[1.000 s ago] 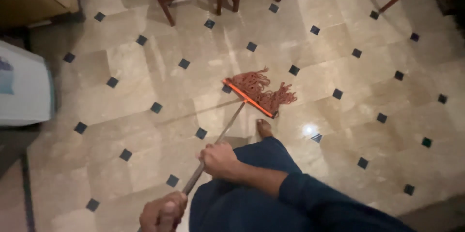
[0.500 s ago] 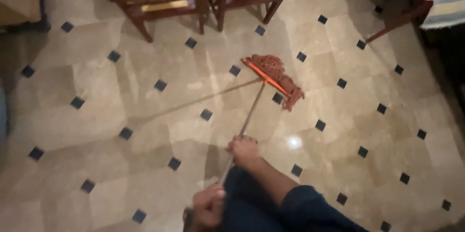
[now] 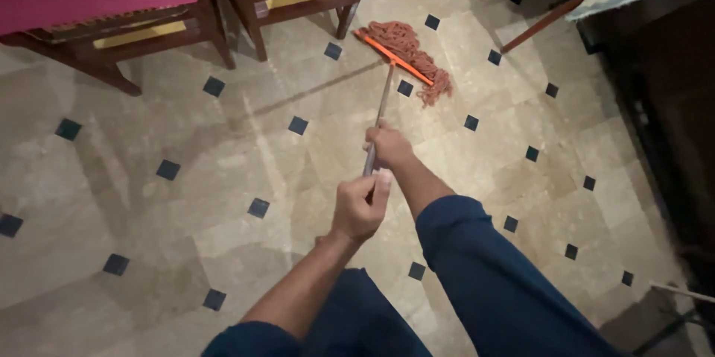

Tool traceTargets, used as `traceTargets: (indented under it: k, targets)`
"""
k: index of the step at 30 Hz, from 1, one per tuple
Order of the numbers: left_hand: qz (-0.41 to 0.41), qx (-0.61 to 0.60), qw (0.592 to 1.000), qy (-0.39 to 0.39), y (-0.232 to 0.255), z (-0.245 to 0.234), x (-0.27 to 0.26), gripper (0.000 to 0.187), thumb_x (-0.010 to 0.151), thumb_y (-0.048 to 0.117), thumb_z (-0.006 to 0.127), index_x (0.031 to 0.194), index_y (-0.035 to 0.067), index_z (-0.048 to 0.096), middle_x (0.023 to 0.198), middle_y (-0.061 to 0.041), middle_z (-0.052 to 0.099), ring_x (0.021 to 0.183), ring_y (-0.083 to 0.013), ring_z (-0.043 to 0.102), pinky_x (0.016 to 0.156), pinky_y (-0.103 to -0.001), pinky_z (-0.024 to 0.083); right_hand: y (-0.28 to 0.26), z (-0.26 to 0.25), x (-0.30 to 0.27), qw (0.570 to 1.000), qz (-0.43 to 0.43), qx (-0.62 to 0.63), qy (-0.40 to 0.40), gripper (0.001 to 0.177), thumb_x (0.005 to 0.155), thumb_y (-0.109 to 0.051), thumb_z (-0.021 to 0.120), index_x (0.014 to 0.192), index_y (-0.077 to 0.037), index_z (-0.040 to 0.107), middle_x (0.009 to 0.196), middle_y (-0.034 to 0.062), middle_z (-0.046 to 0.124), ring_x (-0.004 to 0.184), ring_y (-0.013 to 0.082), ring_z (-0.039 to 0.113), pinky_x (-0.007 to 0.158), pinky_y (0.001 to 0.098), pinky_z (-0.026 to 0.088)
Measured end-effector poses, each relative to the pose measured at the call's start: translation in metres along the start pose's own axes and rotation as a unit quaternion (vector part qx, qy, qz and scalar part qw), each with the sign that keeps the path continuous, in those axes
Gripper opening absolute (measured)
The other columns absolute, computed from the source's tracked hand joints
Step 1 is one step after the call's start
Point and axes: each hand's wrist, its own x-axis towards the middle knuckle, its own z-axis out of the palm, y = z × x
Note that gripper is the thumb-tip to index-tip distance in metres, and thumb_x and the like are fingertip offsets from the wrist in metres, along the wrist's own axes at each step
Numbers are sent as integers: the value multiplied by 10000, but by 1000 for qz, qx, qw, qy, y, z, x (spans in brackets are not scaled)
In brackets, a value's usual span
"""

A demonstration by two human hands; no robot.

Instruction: Mopping a brown liquid spill on a tiled floor and then turning off the lights.

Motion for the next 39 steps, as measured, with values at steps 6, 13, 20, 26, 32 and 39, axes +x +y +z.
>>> traceTargets:
  k: [6, 13, 20, 26, 32, 39]
  targets:
    - [-33, 5, 999, 18, -14, -34, -83, 427, 1002, 196, 626, 648, -19, 525, 563, -186, 480, 450, -296, 482, 484, -422, 366, -41, 47, -50, 998, -2, -50, -33, 269, 856, -378, 731, 952, -138, 655, 1079, 179, 656, 1041, 412, 652, 824, 528, 551]
    - [-144, 24, 987, 71, 29, -148, -272, 355, 967, 196, 642, 669, 3, 632, 521, -73, 504, 464, -127, 477, 445, -350, 392, -231, 103, -208, 997, 31, 72, 24, 177, 884, -287, 643, 895, -119, 698, 1015, 233, 641, 905, 439, 664, 752, 529, 558]
    - [-267, 38, 939, 215, 77, -287, -517, 375, 959, 207, 648, 658, -17, 650, 533, 9, 489, 519, -67, 417, 447, -318, 339, -443, 155, -362, 972, -110, -74, -193, 215, 879, -293, 654, 934, -114, 760, 951, 161, 697, 1001, 381, 651, 739, 518, 593]
    - [-226, -94, 894, 374, 1, -360, -750, 482, 1056, 172, 539, 661, -94, 614, 522, -138, 571, 440, -198, 494, 501, -373, 422, -529, 208, -474, 896, -378, -72, -223, 192, 843, -284, 687, 795, -109, 750, 879, 152, 692, 870, 312, 670, 592, 477, 559]
    - [-19, -90, 960, 264, 61, -349, -718, 478, 1093, 193, 449, 688, -23, 585, 593, -96, 621, 557, -207, 615, 716, -407, 590, -538, 230, -462, 887, -415, -24, -201, 139, 794, -223, 675, 726, -136, 758, 799, 72, 728, 903, 311, 672, 683, 508, 527]
    - [-236, -41, 883, 404, 59, -318, -592, 417, 995, 200, 591, 663, -43, 658, 506, -70, 548, 446, -109, 455, 498, -305, 430, -508, 171, -363, 911, -329, -115, -222, 182, 774, -303, 719, 807, -132, 772, 877, 112, 705, 969, 322, 673, 731, 471, 573]
